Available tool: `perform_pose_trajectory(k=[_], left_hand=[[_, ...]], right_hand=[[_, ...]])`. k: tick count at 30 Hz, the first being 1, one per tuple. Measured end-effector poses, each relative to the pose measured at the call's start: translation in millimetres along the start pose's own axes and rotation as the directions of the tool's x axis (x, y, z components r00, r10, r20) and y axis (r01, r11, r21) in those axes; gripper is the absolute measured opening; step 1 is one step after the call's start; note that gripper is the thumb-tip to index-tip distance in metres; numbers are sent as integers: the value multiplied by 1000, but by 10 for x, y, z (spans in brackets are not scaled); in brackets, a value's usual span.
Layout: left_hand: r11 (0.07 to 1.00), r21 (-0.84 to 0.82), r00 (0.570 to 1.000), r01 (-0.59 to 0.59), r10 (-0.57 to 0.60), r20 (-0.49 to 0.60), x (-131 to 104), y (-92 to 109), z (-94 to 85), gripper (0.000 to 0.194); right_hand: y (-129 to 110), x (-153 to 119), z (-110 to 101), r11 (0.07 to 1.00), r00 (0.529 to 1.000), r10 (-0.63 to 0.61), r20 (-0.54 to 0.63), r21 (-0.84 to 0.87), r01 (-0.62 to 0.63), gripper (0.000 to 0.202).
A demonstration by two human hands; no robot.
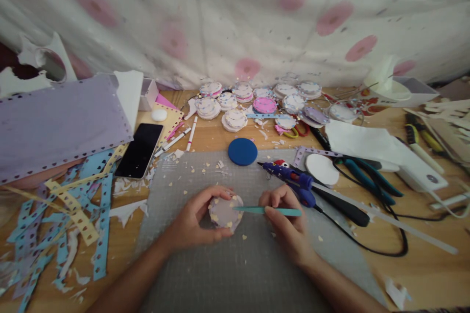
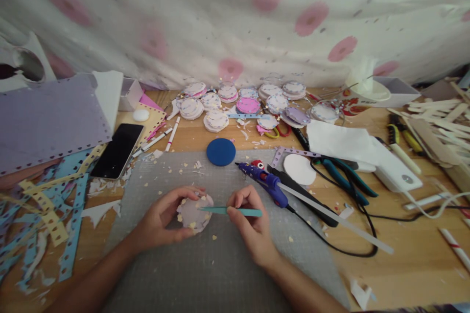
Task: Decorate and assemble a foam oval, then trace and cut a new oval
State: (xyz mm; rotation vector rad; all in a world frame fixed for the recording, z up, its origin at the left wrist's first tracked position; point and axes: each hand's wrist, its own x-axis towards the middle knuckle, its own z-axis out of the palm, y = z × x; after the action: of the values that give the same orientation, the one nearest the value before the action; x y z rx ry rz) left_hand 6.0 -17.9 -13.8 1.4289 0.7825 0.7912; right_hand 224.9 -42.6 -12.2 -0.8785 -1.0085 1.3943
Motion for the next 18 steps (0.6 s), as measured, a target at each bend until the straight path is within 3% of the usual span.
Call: perform_pose_trajectory(k=[7,12,18], left_hand=[[997,64,999,-41,38,38,11,70,-7,53],[994,95,998,-50,46,46,9,74,-24,43],[970,239,997,-50,36,63,33,122,-38,60]], right_hand=[[3,-2,27,996,997,70,15,51,-71,23],[10,8,31,993,996,90,22,75,-92,27],[-19,4,47,988,993,109,51,105,-114,25]])
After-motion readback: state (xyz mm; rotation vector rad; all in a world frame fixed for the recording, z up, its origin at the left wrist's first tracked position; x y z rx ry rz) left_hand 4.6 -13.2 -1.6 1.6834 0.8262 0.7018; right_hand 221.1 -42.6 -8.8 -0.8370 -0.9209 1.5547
